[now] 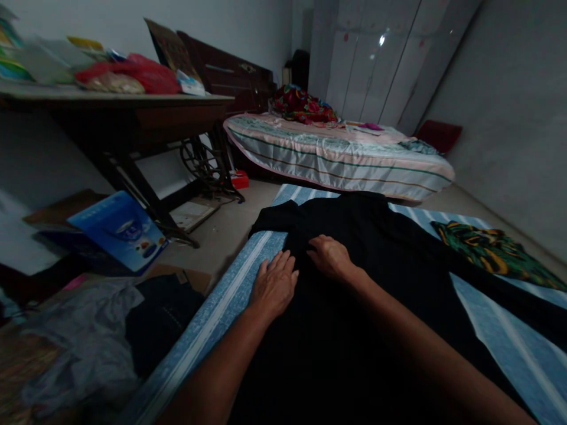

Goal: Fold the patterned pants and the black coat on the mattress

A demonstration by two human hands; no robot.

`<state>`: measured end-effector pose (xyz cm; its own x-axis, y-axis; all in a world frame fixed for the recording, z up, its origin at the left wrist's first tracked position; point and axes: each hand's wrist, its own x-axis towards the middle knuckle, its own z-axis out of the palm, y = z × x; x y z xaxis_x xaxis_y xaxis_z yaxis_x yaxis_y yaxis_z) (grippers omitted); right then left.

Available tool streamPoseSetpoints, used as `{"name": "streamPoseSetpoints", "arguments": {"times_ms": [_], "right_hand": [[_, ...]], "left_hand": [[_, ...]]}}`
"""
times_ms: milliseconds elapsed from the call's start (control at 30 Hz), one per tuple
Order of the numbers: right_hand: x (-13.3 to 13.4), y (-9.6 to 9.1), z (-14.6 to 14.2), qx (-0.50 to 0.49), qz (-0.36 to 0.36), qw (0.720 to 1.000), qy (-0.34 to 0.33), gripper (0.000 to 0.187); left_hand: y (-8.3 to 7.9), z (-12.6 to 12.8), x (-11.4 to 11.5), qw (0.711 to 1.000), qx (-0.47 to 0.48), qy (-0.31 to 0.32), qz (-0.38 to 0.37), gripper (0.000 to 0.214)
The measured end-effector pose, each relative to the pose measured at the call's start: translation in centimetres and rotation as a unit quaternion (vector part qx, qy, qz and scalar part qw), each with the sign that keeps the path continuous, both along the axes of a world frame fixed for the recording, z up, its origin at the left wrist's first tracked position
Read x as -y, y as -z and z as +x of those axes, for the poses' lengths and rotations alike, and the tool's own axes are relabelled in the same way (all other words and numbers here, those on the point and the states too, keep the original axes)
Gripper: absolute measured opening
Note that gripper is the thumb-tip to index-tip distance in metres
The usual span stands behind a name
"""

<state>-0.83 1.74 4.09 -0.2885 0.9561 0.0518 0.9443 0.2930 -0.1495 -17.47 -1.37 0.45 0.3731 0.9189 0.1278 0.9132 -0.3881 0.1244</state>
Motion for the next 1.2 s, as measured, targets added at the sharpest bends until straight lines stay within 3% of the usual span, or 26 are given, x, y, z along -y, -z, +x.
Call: {"name": "streamPoseSetpoints", "arguments": {"times_ms": [200,333,433,567,667,800,900,1000,1200], "right_hand": [[0.8,2.6,-2.0,-0.048,-0.013,0.999,0.016,0.052],[1.5,2.0,-2.1,-0.084,-0.016,0.996,0.015,0.056],[4.1,1.1,-1.2,-0.101,0.016,0.995,0.020,0.053],[9.8,0.1,2.5,-0.106,0.032,0.993,0.033,0.046],[15.1,0.2,7.5,-0.090,0.028,0.990,0.102,0.043],[22.3,2.0,13.8,-0.051,0.027,0.968,0.244,0.045],[26.7,3.7,16.4,-0.038,0.014,0.955,0.292,0.049],[28.8,4.7,17.2,-0.033,0.017,0.952,0.303,0.050],[28.8,5.0,16.8,-0.024,0.035,0.949,0.311,0.048]], "left_hand": [[-0.1,-0.1,-0.7,0.999,-0.038,-0.005,0.004,0.045],[0.0,-0.3,-1.4,0.998,-0.065,0.001,0.009,0.046],[0.0,-0.4,-1.8,0.997,-0.075,0.009,0.013,0.047],[0.2,-0.5,-2.3,0.997,-0.067,0.020,0.025,0.049],[0.3,-0.5,-2.7,0.997,-0.054,0.029,0.037,0.049],[0.3,-0.5,-2.9,0.997,-0.057,0.029,0.038,0.049],[0.3,-0.5,-3.2,0.995,-0.069,0.045,0.051,0.050],[0.4,-0.6,-3.6,0.995,-0.078,0.046,0.048,0.051],[1.0,-0.9,-4.6,0.994,-0.092,0.035,0.044,0.053]]}}
